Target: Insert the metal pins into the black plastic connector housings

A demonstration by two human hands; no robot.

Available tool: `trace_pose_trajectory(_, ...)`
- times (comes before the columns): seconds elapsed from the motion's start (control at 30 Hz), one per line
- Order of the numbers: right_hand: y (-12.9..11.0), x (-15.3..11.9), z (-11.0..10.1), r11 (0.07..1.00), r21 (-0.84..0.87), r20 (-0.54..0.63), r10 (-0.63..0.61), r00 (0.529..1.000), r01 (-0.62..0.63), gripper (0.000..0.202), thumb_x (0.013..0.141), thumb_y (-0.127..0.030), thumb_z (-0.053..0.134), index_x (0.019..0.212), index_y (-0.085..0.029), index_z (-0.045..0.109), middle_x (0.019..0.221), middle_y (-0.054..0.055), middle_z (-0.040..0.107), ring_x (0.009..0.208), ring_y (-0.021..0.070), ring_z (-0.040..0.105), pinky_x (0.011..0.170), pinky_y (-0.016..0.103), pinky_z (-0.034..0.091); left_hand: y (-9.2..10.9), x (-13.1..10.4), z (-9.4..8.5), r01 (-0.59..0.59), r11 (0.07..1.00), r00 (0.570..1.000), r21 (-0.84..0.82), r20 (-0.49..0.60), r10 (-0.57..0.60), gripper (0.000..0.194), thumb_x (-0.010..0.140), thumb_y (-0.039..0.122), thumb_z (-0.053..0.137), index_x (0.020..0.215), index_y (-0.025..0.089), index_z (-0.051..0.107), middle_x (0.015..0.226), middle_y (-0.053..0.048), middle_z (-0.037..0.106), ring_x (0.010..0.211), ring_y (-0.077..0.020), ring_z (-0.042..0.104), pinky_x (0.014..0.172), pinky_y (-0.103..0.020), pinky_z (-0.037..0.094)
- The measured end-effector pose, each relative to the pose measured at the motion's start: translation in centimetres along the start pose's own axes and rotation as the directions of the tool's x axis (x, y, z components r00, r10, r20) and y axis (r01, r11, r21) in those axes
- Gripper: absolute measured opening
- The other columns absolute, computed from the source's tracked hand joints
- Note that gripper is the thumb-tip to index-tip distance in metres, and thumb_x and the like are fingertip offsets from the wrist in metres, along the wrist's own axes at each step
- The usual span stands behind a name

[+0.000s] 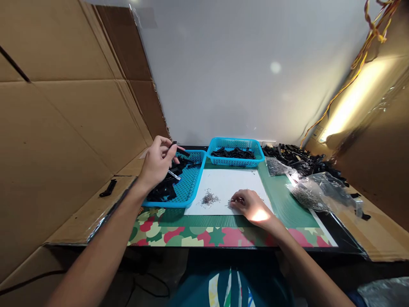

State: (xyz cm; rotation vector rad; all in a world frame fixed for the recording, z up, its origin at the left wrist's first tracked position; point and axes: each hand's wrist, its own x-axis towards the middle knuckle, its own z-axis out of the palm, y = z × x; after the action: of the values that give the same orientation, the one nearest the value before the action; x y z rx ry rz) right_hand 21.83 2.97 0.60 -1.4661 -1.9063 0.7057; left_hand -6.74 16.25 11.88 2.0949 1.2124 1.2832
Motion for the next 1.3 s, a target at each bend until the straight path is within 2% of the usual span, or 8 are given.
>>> trace_pose_trajectory(0.17,0.1,-0.1,0.2,0.999,0.013,0.003,0.032,0.999,-0.032,0.012,0.087,-0.023,0.069,0.086,-0.019,0.080,0.080,0.007,0.075,0.072,0.0210,0.064,0.063,0.028,0.039,3.5,-4.0,2.9,0.055,0.904,0.990,-0.424,0.142,0.007,0.038,0.096,0.045,0.066,0.120,0.019,0.051,0.094,-0.007,0.075,0.066,-0.0152,0.067,0.063,-0.029,0.054)
trace_pose_trajectory(0.33,0.2,-0.2,0.3,0.999,0.010,0.025,0.048,0.999,-0.048,0.010,0.084,-0.016,0.068,0.079,-0.019,0.076,0.076,0.005,0.072,0.071,0.0195,0.061,0.063,0.028,0.037,5.2,-8.7,6.1,0.257,0.807,0.936,-0.531,0.345,-0.071,0.042,0.098,0.043,0.067,0.129,0.015,0.062,0.091,-0.006,0.071,0.066,-0.0133,0.061,0.061,-0.027,0.052)
trace_pose_trajectory(0.5,0.1,-0.4,0.3,0.995,-0.025,-0.034,0.093,0.995,-0.094,0.006,0.084,-0.022,0.071,0.085,-0.019,0.076,0.080,0.005,0.071,0.074,0.0208,0.062,0.065,0.029,0.039,4.8,-11.9,9.0,0.341,0.725,0.912,-0.599,0.398,-0.101,0.039,0.103,0.045,0.059,0.131,0.017,0.063,0.075,0.000,0.059,0.065,-0.0122,0.057,0.061,-0.024,0.048)
trace_pose_trajectory(0.67,0.3,-0.5,0.4,0.996,0.010,0.006,0.086,0.996,-0.086,0.010,0.084,-0.019,0.066,0.075,-0.019,0.072,0.076,0.006,0.073,0.070,0.0205,0.063,0.063,0.029,0.039,4.4,-12.9,10.1,0.433,0.660,0.874,-0.614,0.465,-0.141,0.050,0.100,0.047,0.064,0.140,0.019,0.058,0.092,-0.006,0.067,0.063,-0.0152,0.067,0.056,-0.026,0.050)
trace_pose_trajectory(0.8,0.8,-0.6,0.1,0.971,0.217,0.019,0.101,0.995,-0.103,0.010,0.085,-0.023,0.064,0.076,-0.019,0.065,0.074,0.004,0.070,0.069,0.0189,0.062,0.063,0.029,0.041,4.2,-12.9,10.1,0.441,0.693,0.867,-0.570,0.471,-0.164,0.046,0.099,0.046,0.064,0.136,0.019,0.061,0.081,-0.001,0.063,0.062,-0.0135,0.064,0.055,-0.024,0.051)
trace_pose_trajectory(1.03,-0.7,-1.9,-1.2,0.762,0.647,-0.076,0.086,0.993,-0.017,0.028,0.089,-0.044,0.073,0.081,-0.019,0.064,0.072,-0.002,0.052,0.071,0.0148,0.048,0.068,0.027,0.038,5.1,-13.1,11.5,0.490,0.637,0.823,-0.595,0.556,-0.114,0.026,0.101,0.047,0.061,0.110,0.024,0.055,0.081,0.005,0.052,0.049,-0.0093,0.062,0.044,-0.020,0.043)
trace_pose_trajectory(1.17,-1.6,-2.5,-0.4,0.634,0.773,-0.118,0.107,0.987,0.024,0.030,0.090,-0.045,0.075,0.081,-0.019,0.064,0.079,-0.001,0.054,0.078,0.0152,0.050,0.072,0.027,0.040,5.8,-13.6,12.8,0.469,0.620,0.821,-0.628,0.568,-0.046,0.027,0.103,0.049,0.059,0.105,0.022,0.054,0.068,0.008,0.049,0.043,-0.0041,0.046,0.045,-0.018,0.029)
trace_pose_trajectory(1.3,-2.0,-2.5,0.5,0.638,0.767,-0.188,0.136,0.973,0.060,0.029,0.088,-0.045,0.077,0.081,-0.019,0.067,0.076,0.000,0.058,0.076,0.0163,0.053,0.071,0.028,0.043,6.0,-14.2,13.7,0.473,0.554,0.843,-0.685,0.535,-0.058,0.032,0.102,0.052,0.060,0.102,0.020,0.053,0.060,0.008,0.043,0.044,-0.0042,0.034,0.047,-0.021,0.019)
